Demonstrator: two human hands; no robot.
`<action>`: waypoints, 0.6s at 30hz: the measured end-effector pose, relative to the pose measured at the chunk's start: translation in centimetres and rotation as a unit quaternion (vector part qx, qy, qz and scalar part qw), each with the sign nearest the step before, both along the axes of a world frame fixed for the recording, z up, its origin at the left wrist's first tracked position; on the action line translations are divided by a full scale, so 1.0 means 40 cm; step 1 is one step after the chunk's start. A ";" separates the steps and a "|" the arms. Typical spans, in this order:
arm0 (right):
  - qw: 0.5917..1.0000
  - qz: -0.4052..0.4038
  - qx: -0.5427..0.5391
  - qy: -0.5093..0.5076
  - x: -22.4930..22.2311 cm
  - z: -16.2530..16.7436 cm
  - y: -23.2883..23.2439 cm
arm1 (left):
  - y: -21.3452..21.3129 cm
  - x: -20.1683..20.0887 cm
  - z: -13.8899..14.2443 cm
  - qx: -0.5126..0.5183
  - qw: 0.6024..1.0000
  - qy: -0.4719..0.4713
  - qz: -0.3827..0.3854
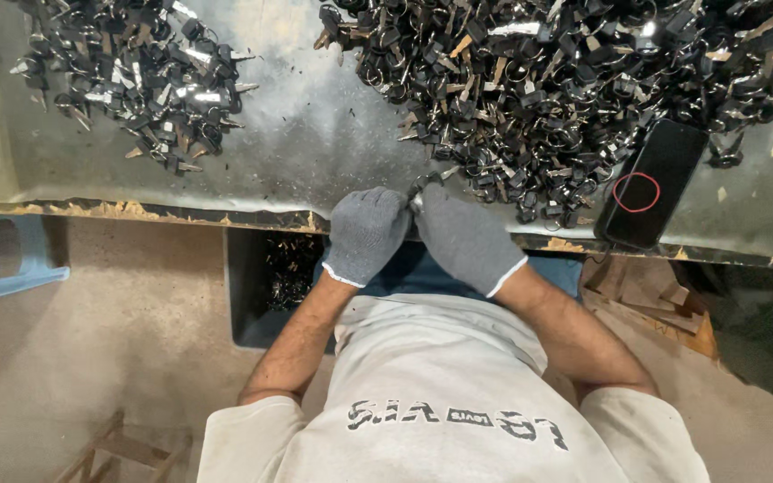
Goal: The person, wearing gloves, picks small black metal hardware pieces one at a time from a large pile on the workbench, briefly handles each piece, and drops selected pieces into a bin below the bench. The repetitive pick-and-sort handling continues throughout the episode.
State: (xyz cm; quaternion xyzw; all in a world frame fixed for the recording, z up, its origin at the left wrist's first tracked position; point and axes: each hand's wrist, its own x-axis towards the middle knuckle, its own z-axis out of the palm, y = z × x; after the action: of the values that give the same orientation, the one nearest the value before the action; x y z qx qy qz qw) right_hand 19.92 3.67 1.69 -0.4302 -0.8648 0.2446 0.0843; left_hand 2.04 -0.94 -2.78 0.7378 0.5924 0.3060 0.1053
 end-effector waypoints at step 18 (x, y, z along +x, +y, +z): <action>0.973 -0.053 -0.142 -0.174 0.028 0.002 -0.002 | 0.050 0.005 0.071 -0.083 0.991 -0.086 -0.054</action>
State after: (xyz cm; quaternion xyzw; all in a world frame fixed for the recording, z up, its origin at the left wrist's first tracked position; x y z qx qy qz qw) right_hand 21.05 3.61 1.75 -0.5190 -0.7986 0.2817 -0.1167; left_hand 2.24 1.06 0.04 0.7287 0.5634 0.3119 0.2328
